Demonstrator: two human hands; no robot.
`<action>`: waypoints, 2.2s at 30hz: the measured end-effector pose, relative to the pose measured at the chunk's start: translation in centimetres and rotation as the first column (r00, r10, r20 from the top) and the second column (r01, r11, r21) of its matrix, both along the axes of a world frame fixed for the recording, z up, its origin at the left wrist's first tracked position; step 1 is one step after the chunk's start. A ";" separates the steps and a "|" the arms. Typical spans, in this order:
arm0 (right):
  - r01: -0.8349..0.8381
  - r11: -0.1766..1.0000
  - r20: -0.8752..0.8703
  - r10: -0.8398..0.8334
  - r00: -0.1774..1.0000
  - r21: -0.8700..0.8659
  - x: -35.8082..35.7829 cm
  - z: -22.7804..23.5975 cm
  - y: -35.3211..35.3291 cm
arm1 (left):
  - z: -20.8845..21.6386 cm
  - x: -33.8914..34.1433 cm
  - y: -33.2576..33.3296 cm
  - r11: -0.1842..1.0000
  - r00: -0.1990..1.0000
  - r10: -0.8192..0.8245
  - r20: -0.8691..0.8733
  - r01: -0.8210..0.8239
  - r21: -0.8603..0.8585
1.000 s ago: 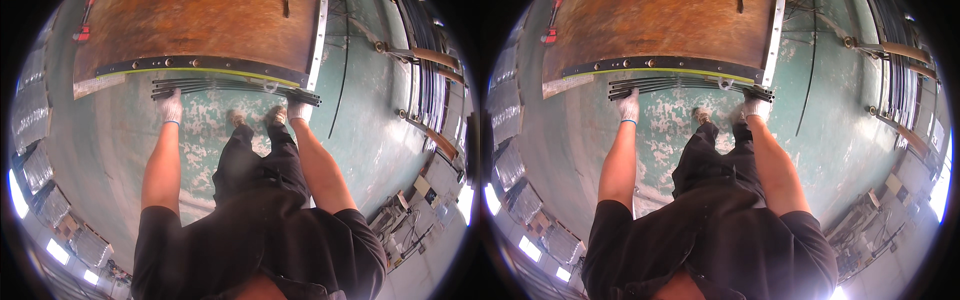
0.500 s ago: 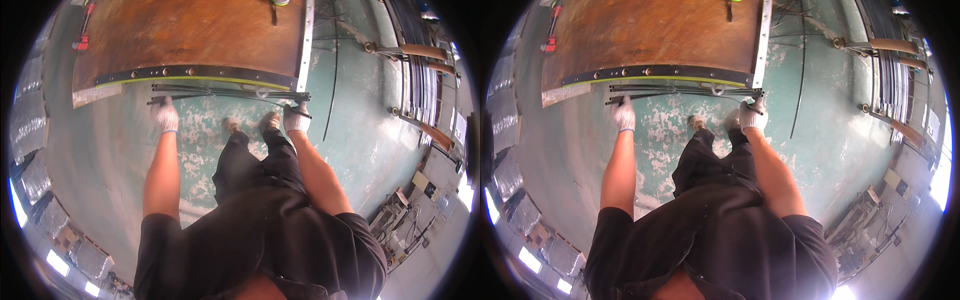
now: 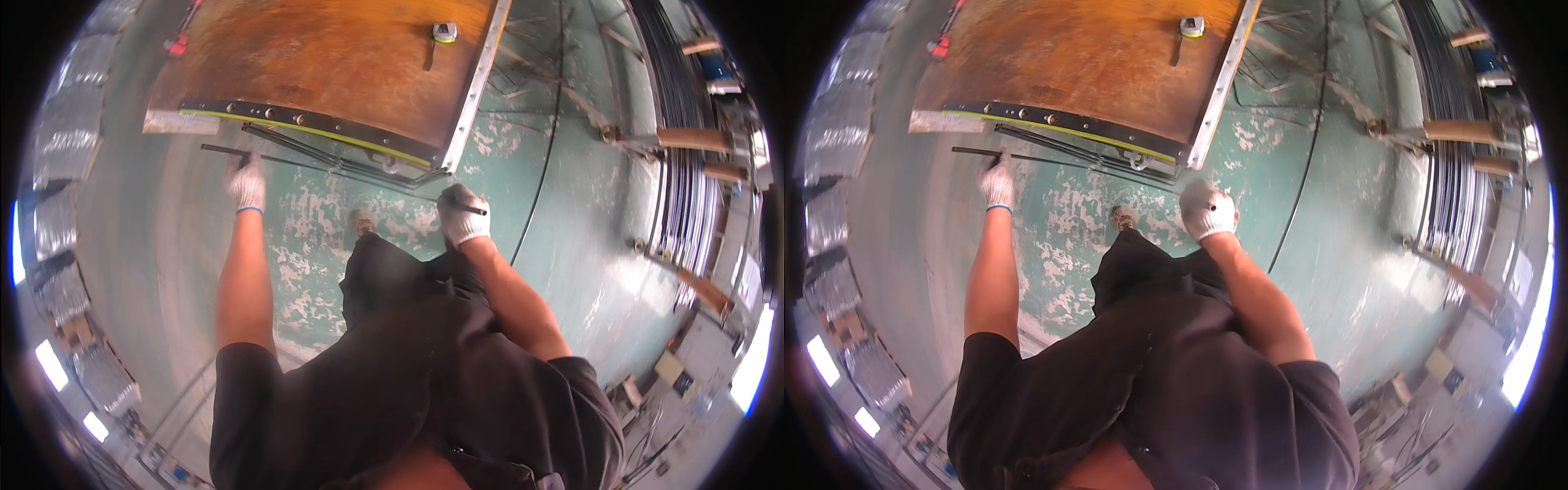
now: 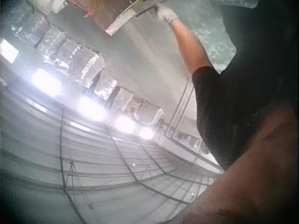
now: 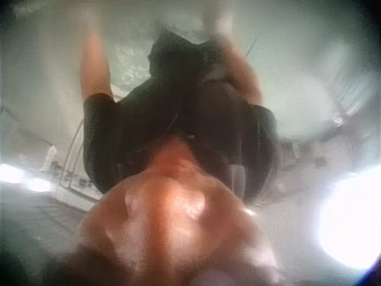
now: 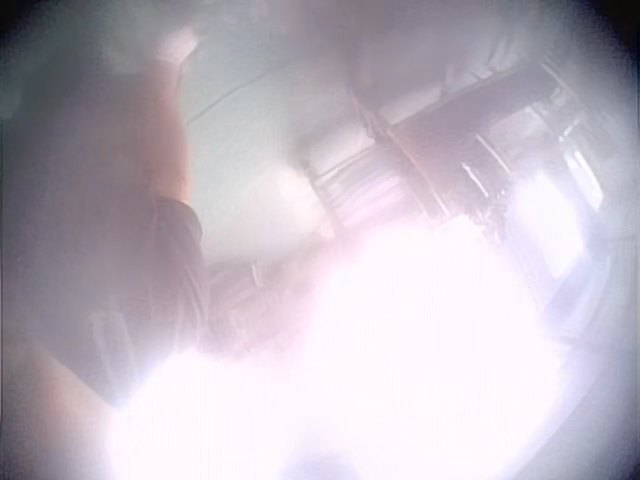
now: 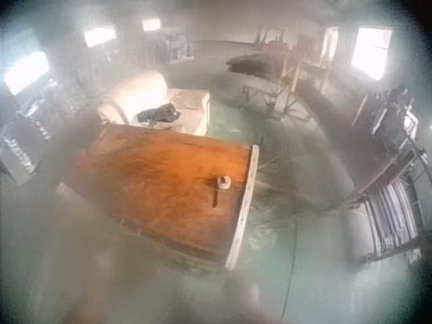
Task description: The person operates a manual metal rod bender, feeding straight rods into the machine and bending them into curved shapes. They then measure the bent rods against a jig on a workbench, adjust the jig, and continue bending additional rods.
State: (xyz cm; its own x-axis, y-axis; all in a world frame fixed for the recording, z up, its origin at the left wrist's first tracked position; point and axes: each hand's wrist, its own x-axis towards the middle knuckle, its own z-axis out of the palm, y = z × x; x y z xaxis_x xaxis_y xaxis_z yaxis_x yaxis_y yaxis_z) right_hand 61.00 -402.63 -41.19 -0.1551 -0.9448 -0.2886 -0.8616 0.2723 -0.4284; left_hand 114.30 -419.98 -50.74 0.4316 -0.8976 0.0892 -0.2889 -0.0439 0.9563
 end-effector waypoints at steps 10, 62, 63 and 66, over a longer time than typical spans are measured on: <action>0.230 0.971 0.723 -0.118 0.680 -0.058 -17.5 23.0 -9.5 | 19.6 -14.1 14.6 0.979 0.967 0.099 0.234 -0.136 0.149; -0.711 0.676 -0.207 0.680 0.703 -0.193 -23.2 -2.2 -51.3 | 10.4 -57.8 0.2 0.695 0.804 -0.126 0.581 -0.346 0.630; -0.714 0.675 -0.213 0.681 0.700 -0.188 -23.7 -2.4 -51.0 | 10.9 -57.8 -0.3 0.675 0.819 -0.140 0.556 -0.331 0.659; -0.724 0.666 -0.298 0.664 0.686 -0.182 -24.7 -3.0 -50.5 | 11.3 -57.7 0.1 0.683 0.832 -0.152 0.533 -0.301 0.665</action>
